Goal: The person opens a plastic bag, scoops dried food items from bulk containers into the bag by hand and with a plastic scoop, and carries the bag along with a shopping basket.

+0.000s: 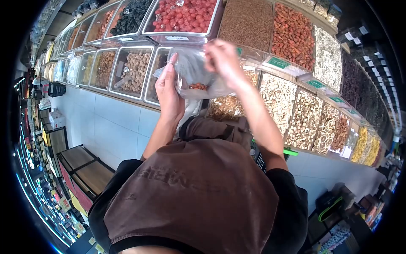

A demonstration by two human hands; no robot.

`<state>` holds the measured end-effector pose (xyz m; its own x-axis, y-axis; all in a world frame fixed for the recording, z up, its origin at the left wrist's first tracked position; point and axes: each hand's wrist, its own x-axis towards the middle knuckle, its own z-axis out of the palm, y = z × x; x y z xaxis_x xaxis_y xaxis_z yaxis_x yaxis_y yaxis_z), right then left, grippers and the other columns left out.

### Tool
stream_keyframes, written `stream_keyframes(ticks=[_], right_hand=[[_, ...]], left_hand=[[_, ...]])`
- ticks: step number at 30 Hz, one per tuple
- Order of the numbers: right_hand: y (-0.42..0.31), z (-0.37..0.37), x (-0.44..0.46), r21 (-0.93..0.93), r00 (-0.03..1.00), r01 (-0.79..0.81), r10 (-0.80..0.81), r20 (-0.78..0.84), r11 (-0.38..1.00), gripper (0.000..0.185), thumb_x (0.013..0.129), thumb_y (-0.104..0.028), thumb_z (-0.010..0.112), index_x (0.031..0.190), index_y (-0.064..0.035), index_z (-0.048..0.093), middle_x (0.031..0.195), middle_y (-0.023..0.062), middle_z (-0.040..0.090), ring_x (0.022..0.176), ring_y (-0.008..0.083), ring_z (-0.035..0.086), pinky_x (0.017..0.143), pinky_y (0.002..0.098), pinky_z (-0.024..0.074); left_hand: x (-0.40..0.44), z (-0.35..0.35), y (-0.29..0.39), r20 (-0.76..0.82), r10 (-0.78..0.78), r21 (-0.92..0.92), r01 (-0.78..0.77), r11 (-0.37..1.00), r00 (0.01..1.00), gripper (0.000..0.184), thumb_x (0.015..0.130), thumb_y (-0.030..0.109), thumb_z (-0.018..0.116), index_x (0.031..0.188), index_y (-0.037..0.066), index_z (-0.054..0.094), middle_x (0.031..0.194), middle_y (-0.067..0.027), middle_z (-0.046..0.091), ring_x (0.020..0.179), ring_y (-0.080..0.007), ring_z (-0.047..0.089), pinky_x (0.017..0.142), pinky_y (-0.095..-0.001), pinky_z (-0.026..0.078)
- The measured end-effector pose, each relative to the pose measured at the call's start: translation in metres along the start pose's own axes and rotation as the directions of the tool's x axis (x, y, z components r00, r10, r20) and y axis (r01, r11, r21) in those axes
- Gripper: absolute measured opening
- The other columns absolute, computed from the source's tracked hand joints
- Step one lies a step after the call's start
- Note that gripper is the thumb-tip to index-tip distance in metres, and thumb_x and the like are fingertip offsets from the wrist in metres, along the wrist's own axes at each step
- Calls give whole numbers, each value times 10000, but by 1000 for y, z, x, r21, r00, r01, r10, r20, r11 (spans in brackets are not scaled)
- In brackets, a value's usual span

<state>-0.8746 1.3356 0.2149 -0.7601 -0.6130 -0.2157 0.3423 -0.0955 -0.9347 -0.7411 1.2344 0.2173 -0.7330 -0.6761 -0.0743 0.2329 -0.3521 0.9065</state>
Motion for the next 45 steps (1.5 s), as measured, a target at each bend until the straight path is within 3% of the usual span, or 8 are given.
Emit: stream_keyframes(ticks=[6,10,14,18,24,33,40,45], right_hand=[[89,42,8,-384,772,626,-467,432,679,258,886,-163,619,1069,18,597,849,166,658,804,280,633,760,395,479],[31,-3,8,-671,832,194,242,499,716,389,950,-177,578,1294,4,552,1209,159,641,1146,253,611,982,350,485],[-29,-104,23,-238,972,189,-147,183,953,258,977,-256,569,1067,-31,656,1024,123,703,918,182,687,857,332,558],[-36,-202,37,-857,706,-514,-585,-400,-34,749,835,-594,638,1266,8,524,1270,251,551,1168,366,560,983,470,440],[13,-278,58,-873,730,-481,-517,-447,75,829,798,-642,624,1322,-22,455,1251,274,494,1161,432,520,988,515,426],[10,-302,76,-889,701,-420,-557,-446,182,510,888,-468,571,1166,-43,523,1197,277,535,996,459,618,860,520,511],[-9,-307,77,-806,653,-434,-476,-589,402,455,911,-423,552,1101,-18,636,1023,279,671,1020,435,630,913,492,480],[-2,-323,81,-530,563,-75,-403,-722,844,233,944,-231,600,911,-4,643,704,45,616,480,110,499,432,300,401]], left_hand=[[-1,-15,4,0,42,85,-42,995,999,424,1043,235,482,1369,-34,510,1065,0,611,925,-48,529,811,-218,437],[2,-20,8,-79,106,48,-102,994,991,407,1039,218,496,1364,-26,524,979,21,605,867,-31,505,764,-186,402],[1,-12,14,-106,130,78,-123,989,986,405,1043,221,480,1368,-17,525,986,19,615,876,-34,519,823,-202,436],[7,-19,-1,-44,86,91,-82,992,995,445,1046,274,447,1388,-7,496,1301,-96,577,1164,-159,556,1002,-319,454],[7,-7,-3,-55,63,86,-58,995,996,431,1053,248,459,1375,-34,511,750,101,319,709,-2,291,731,-154,302],[7,-8,-5,-53,45,130,-38,991,998,425,1048,246,468,1365,-32,524,748,98,295,703,-13,282,674,-164,268],[7,-16,-7,-10,47,124,-45,991,999,438,1047,261,451,1393,-4,492,1307,-113,572,1137,-160,566,963,-315,474],[7,-14,-5,15,90,125,-92,988,996,449,1049,266,443,1393,-21,483,1352,-132,547,1210,-185,533,1019,-335,439]])
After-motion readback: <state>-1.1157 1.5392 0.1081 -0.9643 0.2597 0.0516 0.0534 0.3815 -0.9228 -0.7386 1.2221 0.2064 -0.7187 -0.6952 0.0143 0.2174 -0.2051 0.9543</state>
